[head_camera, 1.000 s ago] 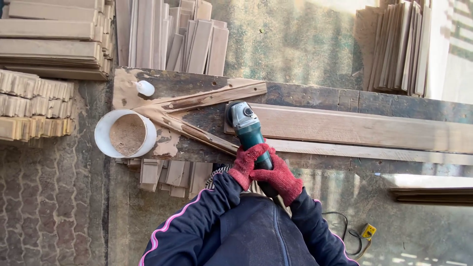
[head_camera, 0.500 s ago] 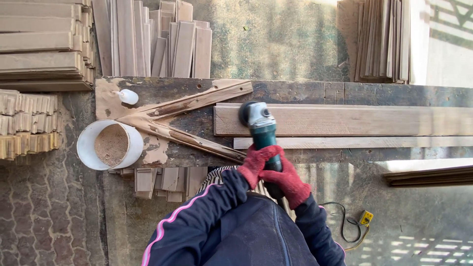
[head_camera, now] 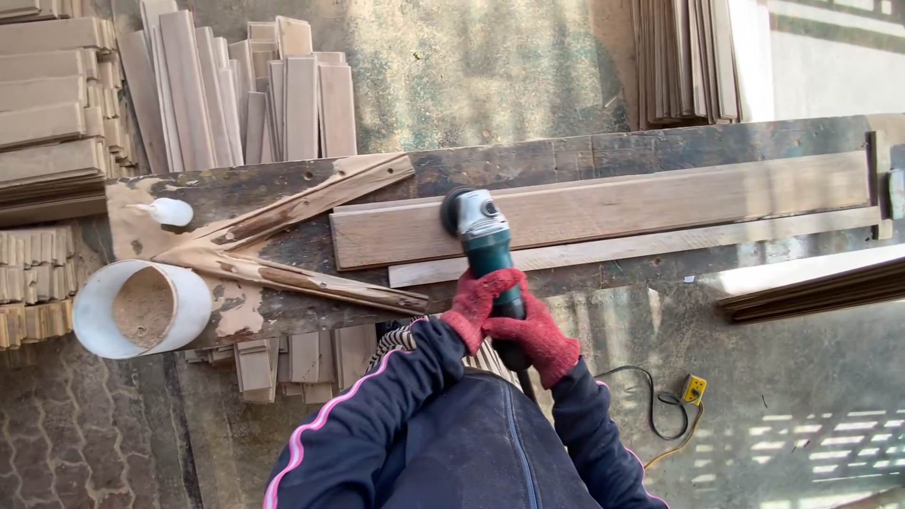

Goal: Sanding a wooden plank using a handheld angle grinder with a sanding disc attachment.

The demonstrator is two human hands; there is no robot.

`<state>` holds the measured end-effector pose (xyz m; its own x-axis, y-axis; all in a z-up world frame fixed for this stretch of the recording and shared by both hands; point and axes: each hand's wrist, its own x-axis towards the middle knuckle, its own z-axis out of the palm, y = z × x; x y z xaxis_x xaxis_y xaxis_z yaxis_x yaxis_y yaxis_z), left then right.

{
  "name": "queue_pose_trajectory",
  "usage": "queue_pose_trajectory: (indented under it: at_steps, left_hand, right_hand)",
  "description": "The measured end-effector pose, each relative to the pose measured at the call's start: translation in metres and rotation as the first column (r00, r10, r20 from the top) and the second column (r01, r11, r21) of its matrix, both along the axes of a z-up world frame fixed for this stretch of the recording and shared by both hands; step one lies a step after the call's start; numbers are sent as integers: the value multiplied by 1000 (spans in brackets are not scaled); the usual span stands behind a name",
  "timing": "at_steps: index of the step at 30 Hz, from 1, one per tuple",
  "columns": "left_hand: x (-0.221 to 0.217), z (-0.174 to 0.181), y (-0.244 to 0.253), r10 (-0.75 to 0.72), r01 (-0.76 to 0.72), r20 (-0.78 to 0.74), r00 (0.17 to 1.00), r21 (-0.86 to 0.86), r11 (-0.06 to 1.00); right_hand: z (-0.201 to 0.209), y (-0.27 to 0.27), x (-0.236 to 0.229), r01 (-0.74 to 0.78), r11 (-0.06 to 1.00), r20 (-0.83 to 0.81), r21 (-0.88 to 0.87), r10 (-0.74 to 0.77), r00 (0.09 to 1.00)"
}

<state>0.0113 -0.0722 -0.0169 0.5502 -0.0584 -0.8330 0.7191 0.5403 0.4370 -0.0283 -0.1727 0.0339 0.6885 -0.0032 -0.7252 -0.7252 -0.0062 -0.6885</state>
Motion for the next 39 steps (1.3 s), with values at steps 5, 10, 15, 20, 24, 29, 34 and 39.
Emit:
queue_pose_trajectory:
  at_steps: [5,10,15,20,24,29,34,39]
  left_hand:
    - [21,14,-65,-8,17,84,996,-105,994]
    - [38,14,-129,-105,133,147,983,-191,972]
    - [51,19,-160,-206,227,159,966,-126,966]
    - [46,11,-155,-317,331,159,935,-69,941]
    - [33,15,-128,-189,202,100,977,-145,969]
    - [16,2,-87,-157,169,105,982,-119,978]
    - [-2,22,-31,-87,89,96,992,-10,996]
    - [-26,69,63,-5,54,207,978,-234,971]
  right_hand:
    - [-4,-63,4,154,987,25,34,-155,988]
    - [26,-105,9,296,955,115,-6,-293,949]
    - [35,-128,13,322,946,143,-42,-314,939]
    - [32,-124,6,293,955,156,-33,-285,946]
    - [21,-110,-4,263,965,159,-18,-257,953]
    - [7,-78,-16,195,981,145,0,-193,971]
    - [38,-16,-18,98,995,94,-30,-95,991]
    - [16,28,-34,4,1000,70,-26,-2,998]
